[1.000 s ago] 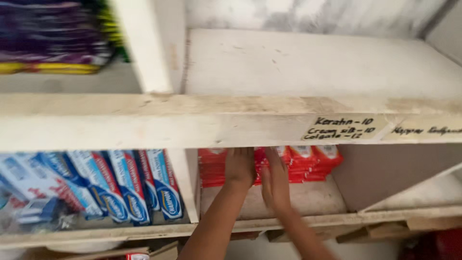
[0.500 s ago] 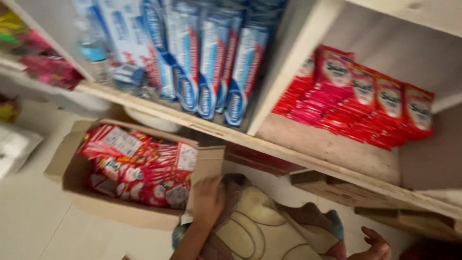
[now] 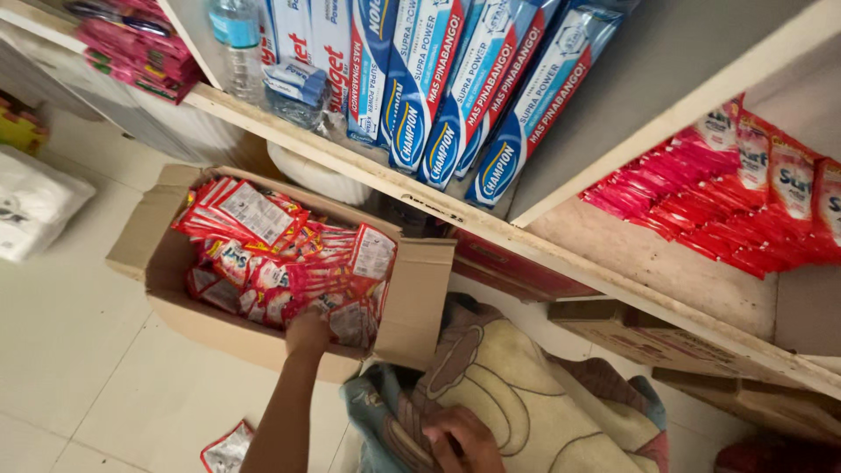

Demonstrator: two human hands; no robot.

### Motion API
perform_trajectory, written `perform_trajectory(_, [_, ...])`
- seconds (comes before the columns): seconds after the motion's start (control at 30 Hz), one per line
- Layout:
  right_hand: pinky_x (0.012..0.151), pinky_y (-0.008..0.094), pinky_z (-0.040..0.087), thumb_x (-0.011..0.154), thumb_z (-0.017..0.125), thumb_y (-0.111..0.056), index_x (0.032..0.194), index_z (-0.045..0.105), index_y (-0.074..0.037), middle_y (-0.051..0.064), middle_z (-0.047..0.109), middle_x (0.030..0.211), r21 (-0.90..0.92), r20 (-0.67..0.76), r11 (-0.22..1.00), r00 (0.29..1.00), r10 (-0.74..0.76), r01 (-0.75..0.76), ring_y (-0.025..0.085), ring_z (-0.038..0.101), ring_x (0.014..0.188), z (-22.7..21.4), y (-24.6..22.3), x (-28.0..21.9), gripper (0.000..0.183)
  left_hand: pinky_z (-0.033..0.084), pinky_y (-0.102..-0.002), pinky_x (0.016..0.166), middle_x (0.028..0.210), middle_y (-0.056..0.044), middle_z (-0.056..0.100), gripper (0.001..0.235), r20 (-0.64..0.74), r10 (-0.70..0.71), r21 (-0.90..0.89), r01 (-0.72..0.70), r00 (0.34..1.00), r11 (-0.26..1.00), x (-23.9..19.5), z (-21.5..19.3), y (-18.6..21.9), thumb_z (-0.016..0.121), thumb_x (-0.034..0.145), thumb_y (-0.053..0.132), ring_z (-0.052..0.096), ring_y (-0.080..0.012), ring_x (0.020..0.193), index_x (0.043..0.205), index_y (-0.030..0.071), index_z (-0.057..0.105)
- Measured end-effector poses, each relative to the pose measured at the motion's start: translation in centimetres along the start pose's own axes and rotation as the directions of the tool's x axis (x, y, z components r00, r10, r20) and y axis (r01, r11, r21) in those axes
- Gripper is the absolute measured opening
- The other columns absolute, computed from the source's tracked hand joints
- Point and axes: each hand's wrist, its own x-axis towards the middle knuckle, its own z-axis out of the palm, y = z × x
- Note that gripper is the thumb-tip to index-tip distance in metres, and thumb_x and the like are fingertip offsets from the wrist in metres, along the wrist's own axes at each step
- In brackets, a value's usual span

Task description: The person takes small red packets of detergent from a cardboard box and places them onto a shelf, organizing them into stacks.

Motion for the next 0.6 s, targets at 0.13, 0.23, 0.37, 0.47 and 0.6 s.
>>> perform_trajectory(0.13, [0.069,0.034,0.055,0.087,0.069,0.003,0.091,0.069,-0.003,0.014,0.072,0.087,-0.222,0.236,0.957,0.943,0.236,-0.184,0.023,0.072,0.077,0.4,-4.0,4.0,0.008,0.052,-0.055,0.096,0.135,-0.021,0.054,0.036,0.368,-0.099,0.259,0.000,0.924,0.966,0.8,3.4,0.8,0.071,0.083,0.018,0.057,-0.0473,0.119,0.118,0.012,0.068])
perform_trajectory(0.23, [0.068,0.034,0.056,0.085,0.070,0.003,0.089,0.068,-0.005,0.011,0.070,0.084,-0.274,0.216,0.962,0.974,0.071,-0.010,0.023,0.071,0.076,0.7,-4.0,5.0,0.009,0.045,-0.061,0.099,0.158,-0.021,0.032,0.065,0.505,-0.118,0.193,0.021,0.855,0.981,0.9,4.9,1.1,0.073,0.075,0.015,0.037,-0.0575,0.136,0.138,0.021,0.061])
perform_trajectory(0.37, [0.067,0.035,0.056,0.084,0.070,0.003,0.085,0.066,-0.006,0.009,0.071,0.082,-0.322,0.212,0.946,0.972,0.100,-0.027,0.024,0.069,0.074,0.7,-4.2,4.9,0.010,0.050,-0.057,0.097,0.148,-0.019,0.047,0.056,0.534,-0.118,0.317,-0.069,0.837,0.946,1.0,6.3,0.3,0.077,0.072,0.022,0.045,-0.0539,0.131,0.126,0.013,0.067])
perform_trajectory(0.47, [0.069,0.036,0.056,0.084,0.070,0.003,0.087,0.066,-0.005,0.009,0.071,0.084,-0.300,0.212,0.954,0.974,0.081,-0.014,0.025,0.070,0.076,1.0,-4.2,5.2,0.010,0.057,-0.043,0.098,0.111,-0.019,0.076,0.023,0.524,0.024,0.348,-0.240,0.852,0.906,1.8,7.3,-0.6,0.064,0.087,0.019,0.072,-0.0347,0.107,0.100,0.007,0.079])
perform_trajectory(0.6, [0.073,0.036,0.056,0.087,0.069,0.002,0.089,0.065,-0.004,0.011,0.071,0.086,-0.265,0.225,0.964,0.974,0.037,0.025,0.025,0.070,0.080,0.8,-4.1,5.0,0.007,0.058,-0.046,0.085,0.097,-0.021,0.075,0.017,0.226,0.004,-0.025,0.002,0.974,1.000,0.9,5.6,0.2,0.069,0.087,0.018,0.073,-0.0380,0.094,0.092,0.004,0.077])
